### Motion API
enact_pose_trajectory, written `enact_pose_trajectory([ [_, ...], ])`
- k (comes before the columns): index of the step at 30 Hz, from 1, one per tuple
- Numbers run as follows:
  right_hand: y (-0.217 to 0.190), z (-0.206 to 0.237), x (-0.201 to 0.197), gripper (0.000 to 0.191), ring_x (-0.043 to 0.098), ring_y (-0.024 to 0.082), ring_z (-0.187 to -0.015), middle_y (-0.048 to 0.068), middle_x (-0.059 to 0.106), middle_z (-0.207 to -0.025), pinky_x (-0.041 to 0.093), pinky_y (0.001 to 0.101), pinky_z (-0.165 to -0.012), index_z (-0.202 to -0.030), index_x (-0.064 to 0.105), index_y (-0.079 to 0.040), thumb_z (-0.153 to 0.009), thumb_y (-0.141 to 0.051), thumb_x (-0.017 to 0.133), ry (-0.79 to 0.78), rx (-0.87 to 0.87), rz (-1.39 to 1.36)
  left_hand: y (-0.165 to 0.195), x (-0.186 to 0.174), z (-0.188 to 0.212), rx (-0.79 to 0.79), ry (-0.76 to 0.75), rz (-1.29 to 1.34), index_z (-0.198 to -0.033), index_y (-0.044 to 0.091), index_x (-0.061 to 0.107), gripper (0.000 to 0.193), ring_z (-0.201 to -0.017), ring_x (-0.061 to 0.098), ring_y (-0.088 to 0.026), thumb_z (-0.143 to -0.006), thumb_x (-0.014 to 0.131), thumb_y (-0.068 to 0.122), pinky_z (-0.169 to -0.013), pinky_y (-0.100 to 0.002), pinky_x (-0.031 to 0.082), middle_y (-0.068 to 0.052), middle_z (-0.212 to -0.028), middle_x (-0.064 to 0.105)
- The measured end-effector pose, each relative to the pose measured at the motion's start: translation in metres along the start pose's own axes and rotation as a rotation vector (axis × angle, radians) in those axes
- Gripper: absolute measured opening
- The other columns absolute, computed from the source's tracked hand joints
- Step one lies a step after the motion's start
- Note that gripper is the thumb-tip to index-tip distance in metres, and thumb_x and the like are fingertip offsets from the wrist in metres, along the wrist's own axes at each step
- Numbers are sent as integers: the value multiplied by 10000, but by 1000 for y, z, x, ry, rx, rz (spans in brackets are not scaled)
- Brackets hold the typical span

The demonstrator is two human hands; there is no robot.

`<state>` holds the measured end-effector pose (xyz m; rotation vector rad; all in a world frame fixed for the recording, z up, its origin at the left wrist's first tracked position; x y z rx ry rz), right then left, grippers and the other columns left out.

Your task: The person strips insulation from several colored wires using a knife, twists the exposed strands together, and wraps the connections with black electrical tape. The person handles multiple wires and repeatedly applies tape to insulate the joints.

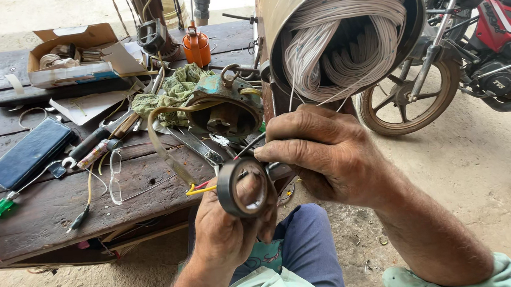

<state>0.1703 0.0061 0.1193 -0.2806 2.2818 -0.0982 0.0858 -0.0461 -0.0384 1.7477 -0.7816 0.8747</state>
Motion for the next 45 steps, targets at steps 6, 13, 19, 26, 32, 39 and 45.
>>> enact_pose_trajectory([
  [6, -11, -3, -13, 236, 736, 185, -850, 86, 685, -994, 642, 315, -714, -1072, 710, -37, -983, -251, 756, 79, -59, 66, 13, 1, -5, 221, 76, -159, -1301, -73, 576, 351, -952, 665, -205, -1118, 587, 227, -813, -331, 543, -181, -1069, 658],
  [13, -19, -7, -6, 251, 657, 168, -649, 59, 619, -786, 517, 325, -507, -876, 677, -46, -988, -267, 719, 34, 126, 321, 41, 64, 1, 512, -34, -525, -1592, 194, 238, 776, -1500, 342, -278, -963, 631, -32, -1264, -452, 284, -79, -1640, 238],
  [19, -16, -16, -12, 233, 650, 160, -615, 68, 630, -781, 535, 314, -498, -860, 678, -34, -979, -226, 732, -59, 221, 203, 49, 51, -5, 514, -37, -791, -1506, 86, 535, 507, -1380, 488, -236, -1012, 599, -6, -1150, -352, 439, -159, -1576, 410],
  [26, -11, 0, -20, 233, 739, 196, -898, 87, 673, -1057, 615, 317, -724, -1222, 703, -74, -996, -130, 708, -91, 154, -129, 55, 55, -5, 629, -65, -1162, -1305, 47, 667, 280, -1112, 737, -207, -1028, 713, 38, -970, -274, 578, -126, -1228, 728],
  [32, -1, 5, -16, 279, 719, 217, -974, 107, 652, -1098, 610, 344, -792, -1228, 716, -119, -951, -84, 716, -121, 112, -163, 42, 40, 3, 619, -65, -1249, -1238, 35, 675, 285, -1059, 757, -248, -957, 724, 28, -935, -299, 595, -155, -1187, 726],
  [39, 7, 14, -16, 282, 728, 259, -1033, 109, 671, -1118, 655, 372, -853, -1183, 718, -123, -908, -164, 765, -55, -32, -67, -8, -23, 2, 55, 130, 52, -1209, -154, 622, 304, -857, 723, -351, -954, 694, -5, -701, -384, 589, -297, -1011, 715],
  [45, -4, 13, -28, 234, 734, 194, -973, 87, 692, -1126, 625, 323, -783, -1193, 723, -90, -1018, -241, 764, 18, -65, 96, 32, 17, -6, 258, 214, -1072, -1348, 11, 580, 638, -986, 724, -261, -956, 618, 513, -810, -318, 613, -155, -1099, 695],
])
Point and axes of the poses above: each hand's wrist, its own z-axis away from the middle knuckle, its own x-axis out of the palm, y = z × x, the point moved 9 cm from there along -z, towards the middle knuckle
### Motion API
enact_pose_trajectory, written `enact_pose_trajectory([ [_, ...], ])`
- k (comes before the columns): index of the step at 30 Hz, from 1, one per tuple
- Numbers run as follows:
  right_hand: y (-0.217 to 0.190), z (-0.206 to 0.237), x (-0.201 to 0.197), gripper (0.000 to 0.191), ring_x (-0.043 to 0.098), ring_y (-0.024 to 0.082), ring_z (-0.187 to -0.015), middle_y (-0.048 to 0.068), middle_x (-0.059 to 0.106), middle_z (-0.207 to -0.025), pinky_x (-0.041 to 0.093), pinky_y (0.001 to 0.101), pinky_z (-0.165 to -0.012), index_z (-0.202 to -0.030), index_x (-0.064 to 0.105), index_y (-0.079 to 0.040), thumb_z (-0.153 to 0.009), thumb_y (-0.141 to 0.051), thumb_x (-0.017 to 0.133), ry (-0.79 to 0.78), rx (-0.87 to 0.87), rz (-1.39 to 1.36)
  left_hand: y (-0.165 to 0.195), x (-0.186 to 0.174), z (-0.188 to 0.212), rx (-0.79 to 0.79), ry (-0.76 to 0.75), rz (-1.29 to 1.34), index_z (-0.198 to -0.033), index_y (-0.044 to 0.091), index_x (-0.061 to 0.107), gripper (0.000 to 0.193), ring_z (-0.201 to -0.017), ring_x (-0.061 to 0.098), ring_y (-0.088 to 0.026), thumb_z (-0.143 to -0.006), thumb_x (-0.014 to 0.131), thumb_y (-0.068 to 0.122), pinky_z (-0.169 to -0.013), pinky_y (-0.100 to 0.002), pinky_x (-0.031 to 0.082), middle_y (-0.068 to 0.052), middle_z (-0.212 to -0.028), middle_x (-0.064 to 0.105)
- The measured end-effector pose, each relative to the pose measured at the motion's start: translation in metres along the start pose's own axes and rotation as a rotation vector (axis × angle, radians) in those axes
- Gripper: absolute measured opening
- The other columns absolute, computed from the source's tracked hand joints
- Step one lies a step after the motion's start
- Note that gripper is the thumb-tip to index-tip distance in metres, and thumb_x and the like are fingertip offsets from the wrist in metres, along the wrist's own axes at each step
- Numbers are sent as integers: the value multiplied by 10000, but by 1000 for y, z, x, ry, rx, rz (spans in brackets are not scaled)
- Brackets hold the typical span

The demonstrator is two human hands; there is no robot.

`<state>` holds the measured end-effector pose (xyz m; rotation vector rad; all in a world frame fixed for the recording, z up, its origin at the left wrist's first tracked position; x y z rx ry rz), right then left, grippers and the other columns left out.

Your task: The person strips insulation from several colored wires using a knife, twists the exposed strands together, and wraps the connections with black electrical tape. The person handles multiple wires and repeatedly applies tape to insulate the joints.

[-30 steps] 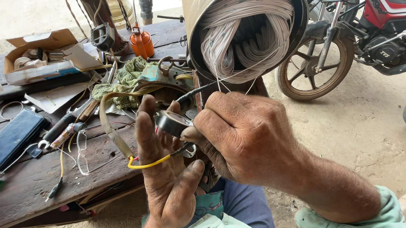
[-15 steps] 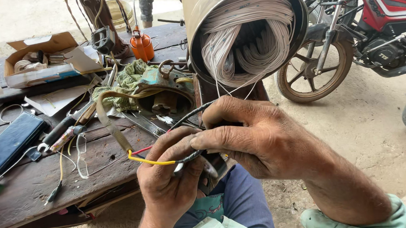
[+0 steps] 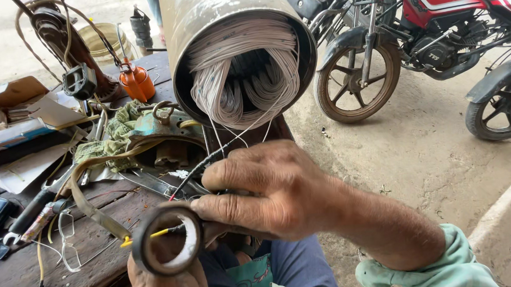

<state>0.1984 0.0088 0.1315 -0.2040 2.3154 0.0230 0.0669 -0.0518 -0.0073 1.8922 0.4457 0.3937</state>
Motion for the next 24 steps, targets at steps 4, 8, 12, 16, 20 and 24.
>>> enact_pose_trajectory([
  [4, -10, -11, 3, 269, 640, 179, -676, 62, 611, -830, 520, 349, -560, -903, 692, -54, -945, -308, 769, 4, 119, 117, 34, 15, -4, 281, 62, 714, -1546, 108, 403, 735, -1351, 555, -283, -1007, 707, 505, -1049, -372, 538, -135, -1556, 468],
  [8, -8, -16, 3, 241, 609, 163, -670, 33, 553, -788, 498, 350, -564, -886, 669, -70, -1014, -269, 711, -47, 244, 160, 64, 25, 2, 380, -54, 273, -1668, 88, 314, 867, -1612, 348, -265, -962, 763, 312, -1323, -410, 309, -130, -1714, 279],
  [12, -3, -18, -4, 218, 639, 181, -692, 61, 599, -859, 555, 337, -611, -924, 663, -36, -1030, -225, 688, -58, 278, -32, 54, 17, -8, 242, -88, 41, -1396, 25, 557, 568, -1359, 575, -296, -845, 697, 19, -1160, -394, 460, -204, -1453, 557],
  [16, -6, -17, -1, 130, 700, 209, -820, 122, 648, -1013, 606, 327, -693, -1078, 699, -23, -999, -112, 648, -79, 242, -238, 48, 6, -8, 391, -66, -160, -1226, 11, 664, 329, -1132, 746, -225, -901, 701, -18, -962, -298, 588, -145, -1249, 709],
  [20, -6, -10, 9, 158, 723, 204, -870, 119, 670, -1010, 606, 344, -699, -1092, 739, -60, -940, -102, 736, -82, 239, -165, 35, 0, 6, 417, -101, -83, -1181, -18, 684, 271, -1051, 739, -207, -936, 764, 67, -914, -299, 603, -147, -1152, 720],
  [24, -2, -10, 13, 201, 693, 164, -880, 104, 661, -1046, 576, 308, -682, -1104, 745, -74, -930, -171, 777, -55, 162, -213, 1, 13, 11, 50, -215, 716, -1140, -83, 677, 278, -926, 663, -177, -1039, 729, 171, -828, -284, 535, -138, -1037, 698],
])
Point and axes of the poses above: each hand's wrist, its own z-axis away from the middle knuckle, its own x-axis out of the palm, y = z × x, the point moved 9 cm from there along -z, towards the middle knuckle
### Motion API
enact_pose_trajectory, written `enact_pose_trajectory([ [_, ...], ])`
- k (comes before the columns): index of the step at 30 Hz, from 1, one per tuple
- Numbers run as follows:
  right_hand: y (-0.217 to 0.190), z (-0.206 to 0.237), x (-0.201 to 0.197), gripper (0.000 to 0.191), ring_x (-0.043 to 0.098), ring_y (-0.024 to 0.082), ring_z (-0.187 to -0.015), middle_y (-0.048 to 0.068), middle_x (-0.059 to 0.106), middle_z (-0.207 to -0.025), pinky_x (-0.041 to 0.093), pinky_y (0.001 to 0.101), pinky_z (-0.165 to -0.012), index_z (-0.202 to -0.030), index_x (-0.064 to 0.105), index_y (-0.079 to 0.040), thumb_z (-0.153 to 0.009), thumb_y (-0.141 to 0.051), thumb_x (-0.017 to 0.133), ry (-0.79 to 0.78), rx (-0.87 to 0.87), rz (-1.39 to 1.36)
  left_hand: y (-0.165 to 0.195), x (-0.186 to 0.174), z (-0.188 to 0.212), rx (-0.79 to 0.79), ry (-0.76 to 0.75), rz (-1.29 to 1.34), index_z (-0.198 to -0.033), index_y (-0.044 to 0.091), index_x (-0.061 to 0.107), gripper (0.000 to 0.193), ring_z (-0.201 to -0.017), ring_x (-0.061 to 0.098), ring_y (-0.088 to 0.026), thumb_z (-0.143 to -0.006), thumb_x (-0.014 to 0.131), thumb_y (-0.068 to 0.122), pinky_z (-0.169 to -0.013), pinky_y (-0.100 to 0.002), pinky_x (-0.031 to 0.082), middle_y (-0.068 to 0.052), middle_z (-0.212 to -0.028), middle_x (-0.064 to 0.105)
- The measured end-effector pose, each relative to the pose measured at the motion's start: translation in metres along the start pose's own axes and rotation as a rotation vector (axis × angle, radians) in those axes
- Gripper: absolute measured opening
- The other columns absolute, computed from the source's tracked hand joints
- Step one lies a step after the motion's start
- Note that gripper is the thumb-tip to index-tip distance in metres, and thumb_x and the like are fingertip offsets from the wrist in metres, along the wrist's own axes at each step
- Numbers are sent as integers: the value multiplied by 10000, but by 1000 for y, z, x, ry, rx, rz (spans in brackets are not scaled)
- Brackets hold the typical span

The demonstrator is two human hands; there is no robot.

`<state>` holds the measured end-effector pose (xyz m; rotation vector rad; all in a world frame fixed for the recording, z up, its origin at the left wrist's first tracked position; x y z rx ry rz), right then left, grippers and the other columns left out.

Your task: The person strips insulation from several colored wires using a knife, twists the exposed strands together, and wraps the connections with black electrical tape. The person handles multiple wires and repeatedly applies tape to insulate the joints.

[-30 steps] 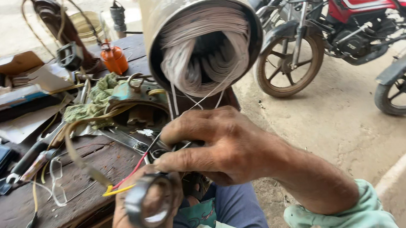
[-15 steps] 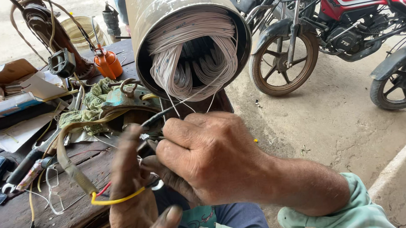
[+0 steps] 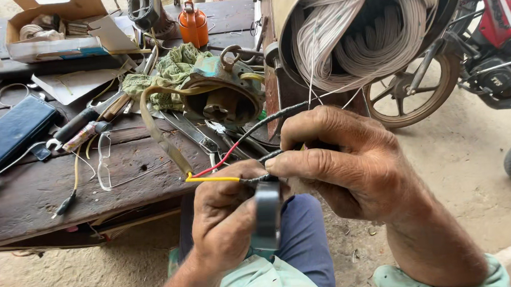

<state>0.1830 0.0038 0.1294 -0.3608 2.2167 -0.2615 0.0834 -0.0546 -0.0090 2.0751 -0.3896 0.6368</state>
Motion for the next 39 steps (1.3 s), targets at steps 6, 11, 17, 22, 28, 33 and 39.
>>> enact_pose_trajectory([
  [6, 3, 1, 1, 261, 702, 163, -791, 80, 675, -965, 582, 269, -613, -1052, 730, -68, -905, -267, 814, 130, -111, 27, -16, -9, 1, -134, 158, 89, -1176, -157, 679, 426, -817, 618, -163, -1101, 632, 260, -741, -282, 498, -156, -976, 679],
  [11, -5, 8, 4, 255, 687, 168, -716, 74, 659, -907, 574, 318, -614, -985, 724, -48, -918, -280, 806, 271, -64, 362, 16, 9, -3, 170, 91, -135, -1361, -24, 501, 476, -1168, 585, -144, -1107, 597, 367, -1043, -311, 508, -131, -1344, 534],
  [17, -8, 3, 8, 210, 624, 144, -624, 75, 607, -812, 498, 341, -533, -826, 661, -52, -952, -188, 759, 244, 94, 460, 14, 10, -21, 23, 115, -46, -1462, -23, 382, 507, -1461, 484, -271, -1038, 598, 153, -1273, -438, 414, -229, -1540, 446],
  [22, -7, -2, 7, 222, 631, 143, -631, 52, 621, -833, 490, 302, -504, -844, 662, -45, -983, -184, 765, 140, 243, 379, 43, 28, -24, 136, -70, -220, -1565, 67, 250, 652, -1545, 343, -206, -1021, 607, 47, -1259, -402, 397, -96, -1651, 231],
  [28, -20, -8, 5, 169, 706, 163, -797, 111, 682, -984, 571, 295, -657, -970, 659, 8, -932, -145, 720, 38, 205, 90, 37, 13, -25, 49, -56, -462, -1317, 1, 628, 346, -1149, 650, -197, -974, 628, 48, -956, -329, 563, -150, -1336, 608],
  [33, -17, 2, 7, 156, 720, 165, -892, 79, 682, -1006, 579, 249, -703, -1102, 741, -51, -958, -110, 747, 9, 172, 54, 43, 12, -13, 264, -117, -716, -1244, 9, 679, 237, -1050, 732, -149, -1014, 691, 64, -892, -259, 614, -100, -1234, 675],
  [39, -15, 6, 10, 139, 678, 151, -853, 79, 683, -988, 548, 269, -673, -1070, 752, -64, -934, -93, 757, 59, 62, 58, -1, -9, 5, -48, -109, -54, -1124, -96, 680, 232, -873, 618, -129, -1023, 696, 112, -766, -256, 503, -102, -1057, 652],
])
Point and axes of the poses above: each hand's wrist, its own z-axis away from the middle knuckle, its own x-axis out of the palm, y = z × x, the point moved 9 cm from there along -z, towards the middle knuckle
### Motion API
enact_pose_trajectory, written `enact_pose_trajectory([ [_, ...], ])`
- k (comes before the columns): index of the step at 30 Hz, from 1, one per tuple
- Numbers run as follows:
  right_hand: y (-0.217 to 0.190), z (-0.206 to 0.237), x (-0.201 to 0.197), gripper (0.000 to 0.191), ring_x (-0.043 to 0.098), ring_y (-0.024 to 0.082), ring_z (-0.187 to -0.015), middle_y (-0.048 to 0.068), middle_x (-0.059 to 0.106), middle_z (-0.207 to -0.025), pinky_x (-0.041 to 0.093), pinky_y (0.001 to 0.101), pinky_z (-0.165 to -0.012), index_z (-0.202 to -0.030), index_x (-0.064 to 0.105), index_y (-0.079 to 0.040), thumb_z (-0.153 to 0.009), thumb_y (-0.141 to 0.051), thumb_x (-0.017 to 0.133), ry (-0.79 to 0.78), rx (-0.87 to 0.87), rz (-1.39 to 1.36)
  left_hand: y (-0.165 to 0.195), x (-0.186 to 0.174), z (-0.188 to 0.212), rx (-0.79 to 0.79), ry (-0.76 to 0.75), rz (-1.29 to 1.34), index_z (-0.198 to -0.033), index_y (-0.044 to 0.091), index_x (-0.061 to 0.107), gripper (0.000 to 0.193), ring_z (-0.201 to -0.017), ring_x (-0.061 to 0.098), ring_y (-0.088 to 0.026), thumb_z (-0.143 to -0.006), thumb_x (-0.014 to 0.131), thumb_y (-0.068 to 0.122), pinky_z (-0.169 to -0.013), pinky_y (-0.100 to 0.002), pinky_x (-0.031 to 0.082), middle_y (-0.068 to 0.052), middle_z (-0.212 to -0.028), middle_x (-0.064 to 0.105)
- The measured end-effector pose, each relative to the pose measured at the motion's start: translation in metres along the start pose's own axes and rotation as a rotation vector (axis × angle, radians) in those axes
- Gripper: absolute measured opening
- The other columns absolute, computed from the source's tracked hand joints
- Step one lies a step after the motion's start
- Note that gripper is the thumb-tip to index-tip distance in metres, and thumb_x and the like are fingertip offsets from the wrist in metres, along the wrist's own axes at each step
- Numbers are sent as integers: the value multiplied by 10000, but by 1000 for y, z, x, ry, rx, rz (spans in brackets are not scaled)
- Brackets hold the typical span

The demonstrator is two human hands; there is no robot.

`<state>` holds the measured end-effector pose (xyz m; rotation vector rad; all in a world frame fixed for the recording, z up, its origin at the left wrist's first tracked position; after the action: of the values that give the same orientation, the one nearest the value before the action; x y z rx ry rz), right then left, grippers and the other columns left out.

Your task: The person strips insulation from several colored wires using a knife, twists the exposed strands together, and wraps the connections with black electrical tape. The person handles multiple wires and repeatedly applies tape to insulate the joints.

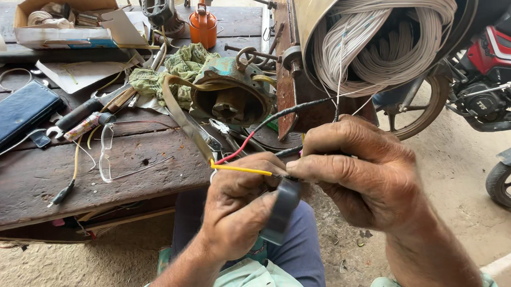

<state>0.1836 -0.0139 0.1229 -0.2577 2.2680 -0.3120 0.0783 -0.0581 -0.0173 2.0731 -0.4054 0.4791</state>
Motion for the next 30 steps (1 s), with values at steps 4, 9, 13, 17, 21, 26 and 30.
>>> enact_pose_trajectory([
  [4, -6, -9, 3, 212, 689, 169, -808, 105, 675, -936, 574, 298, -627, -1004, 720, -20, -861, -166, 774, 37, -94, -3, -27, -5, 3, -124, 88, 350, -1211, -116, 659, 309, -943, 620, -161, -1098, 670, 171, -848, -286, 494, -145, -1072, 653],
  [9, -13, -7, 0, 217, 679, 176, -740, 108, 660, -876, 548, 312, -598, -911, 685, -17, -901, -220, 762, 200, -57, 243, 4, 6, -14, 67, 131, 155, -1552, 1, 412, 639, -1313, 555, -173, -1082, 579, 401, -1157, -334, 458, -107, -1416, 555],
  [13, -5, -7, 8, 271, 647, 209, -663, 99, 633, -772, 505, 359, -564, -790, 661, -31, -944, -210, 793, 81, 96, 434, 55, 33, -23, 292, 8, -131, -1620, 109, 243, 710, -1574, 322, -187, -1072, 599, 386, -1308, -353, 293, -50, -1663, 306],
  [17, -2, -9, -1, 273, 648, 255, -661, 114, 624, -752, 513, 397, -601, -750, 641, -14, -900, -171, 807, -4, 178, 452, 59, 42, -29, 173, -142, -486, -1510, 22, 416, 680, -1527, 408, -325, -853, 586, -32, -1283, -461, 312, -215, -1522, 496],
  [21, -4, -10, -6, 159, 683, 178, -727, 107, 654, -887, 553, 306, -623, -937, 678, -2, -860, -117, 756, -47, 111, 38, 53, 28, -24, 176, -60, -724, -1355, 45, 614, 381, -1288, 705, -268, -984, 647, -34, -1083, -327, 570, -142, -1330, 693],
  [26, 1, 0, -3, 192, 692, 161, -863, 70, 667, -987, 568, 297, -716, -1096, 734, -88, -912, -121, 779, -45, 37, -8, 45, 23, -6, 269, -41, -774, -1256, 3, 660, 283, -1096, 748, -232, -974, 671, 25, -939, -286, 597, -132, -1210, 716],
  [30, 3, 3, 1, 167, 642, 149, -821, 63, 680, -977, 525, 293, -676, -1057, 749, -99, -898, -139, 785, -40, -43, 3, -1, 9, 5, -130, 19, 75, -1150, -89, 696, 244, -864, 634, -134, -1044, 652, 127, -772, -262, 500, -125, -982, 683],
])
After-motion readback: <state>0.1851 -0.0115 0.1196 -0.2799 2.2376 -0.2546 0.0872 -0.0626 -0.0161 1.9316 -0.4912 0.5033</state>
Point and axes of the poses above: each hand's wrist, its own z-axis away from the middle knuckle, its own x-axis out of the palm, y = z × x, the point moved 9 cm from there along -z, towards the middle knuckle
